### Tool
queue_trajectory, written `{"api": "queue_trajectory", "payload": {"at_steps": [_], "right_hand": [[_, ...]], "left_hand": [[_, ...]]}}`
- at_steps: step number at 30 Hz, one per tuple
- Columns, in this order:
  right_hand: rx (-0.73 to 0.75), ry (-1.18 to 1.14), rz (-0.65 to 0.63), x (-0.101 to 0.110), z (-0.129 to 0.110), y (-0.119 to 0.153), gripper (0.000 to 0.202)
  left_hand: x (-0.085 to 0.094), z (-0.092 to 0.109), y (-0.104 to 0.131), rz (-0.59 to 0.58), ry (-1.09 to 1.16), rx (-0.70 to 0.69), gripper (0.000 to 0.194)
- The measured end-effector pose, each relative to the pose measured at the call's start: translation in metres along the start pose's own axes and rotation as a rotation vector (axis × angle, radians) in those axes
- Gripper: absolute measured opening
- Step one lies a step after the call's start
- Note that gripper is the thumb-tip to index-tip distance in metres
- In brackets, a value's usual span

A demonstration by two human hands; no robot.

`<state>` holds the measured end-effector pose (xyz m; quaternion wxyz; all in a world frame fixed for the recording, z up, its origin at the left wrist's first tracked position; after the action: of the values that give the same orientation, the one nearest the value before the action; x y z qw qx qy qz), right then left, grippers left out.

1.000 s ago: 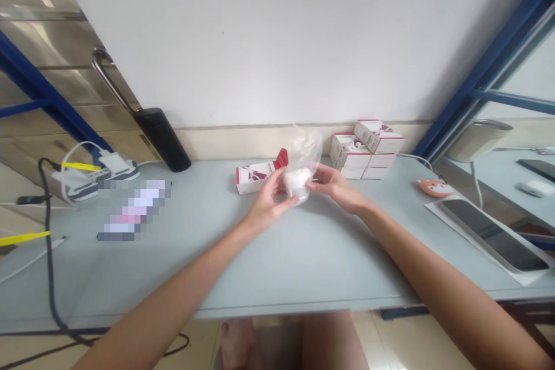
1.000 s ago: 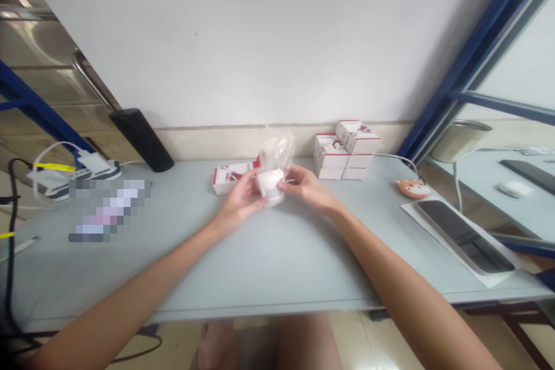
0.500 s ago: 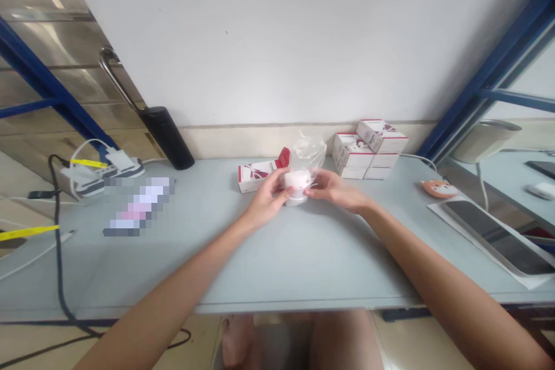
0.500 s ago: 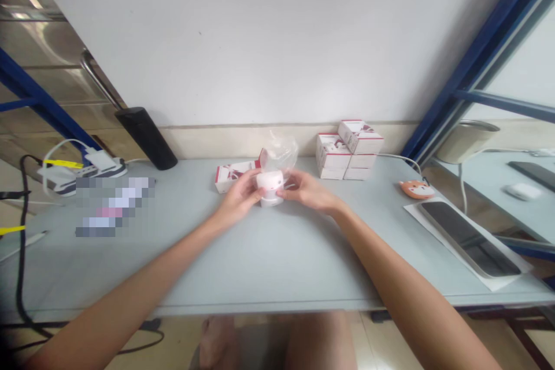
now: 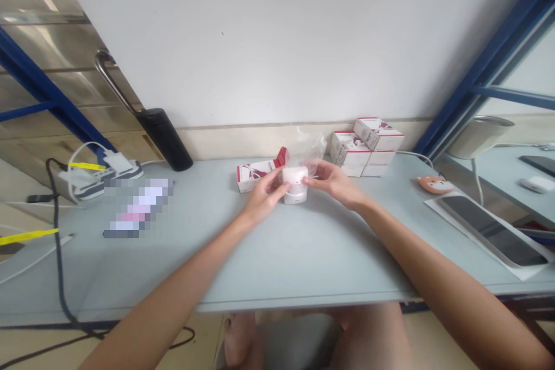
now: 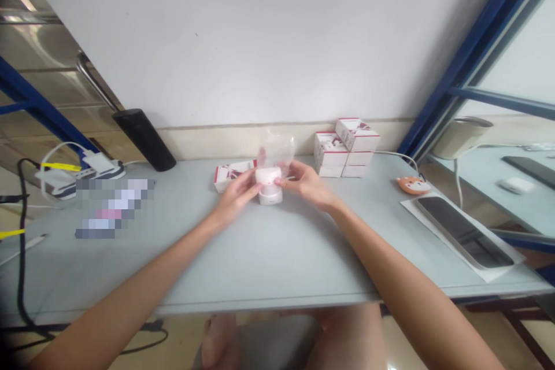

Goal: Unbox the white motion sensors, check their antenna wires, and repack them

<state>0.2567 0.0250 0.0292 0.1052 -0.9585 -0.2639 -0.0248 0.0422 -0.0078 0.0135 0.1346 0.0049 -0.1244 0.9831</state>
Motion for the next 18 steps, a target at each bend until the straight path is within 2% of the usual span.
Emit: {"api": "queue_trajectory", "payload": {"at_steps": [3, 7, 12, 18], "right_hand": [[0.004, -0.007, 0.022, 0.002, 0.000, 0.000, 0.050], [-0.017, 0.015, -0.062, 0.003, 0.000, 0.001, 0.055], [-0.045, 0.034, -0.192, 0.000, -0.003, 0.002, 0.056], [0.001, 0.091, -0.155, 0.000, -0.006, 0.003, 0.062]], "left_hand": [[0.001, 0.000, 0.002, 0.019, -0.064, -0.026, 0.051], [0.004, -0.005, 0.000, 0.055, -0.163, -0.063, 0.049], [0.010, -0.007, -0.005, -0.004, -0.233, -0.075, 0.057], [0.013, -0.008, -0.006, -0.099, -0.269, -0.110, 0.050]]}}
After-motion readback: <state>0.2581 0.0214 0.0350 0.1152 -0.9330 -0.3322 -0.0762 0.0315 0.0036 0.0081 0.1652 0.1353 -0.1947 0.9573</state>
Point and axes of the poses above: each hand's wrist, its own y-axis away from the middle knuckle, its own x-axis out of the back of the hand, z = x × y, the point moved 2 cm from there along -y, towards the middle knuckle, and after that the axes turned 6 degrees about -z, right-handed, at the moved point
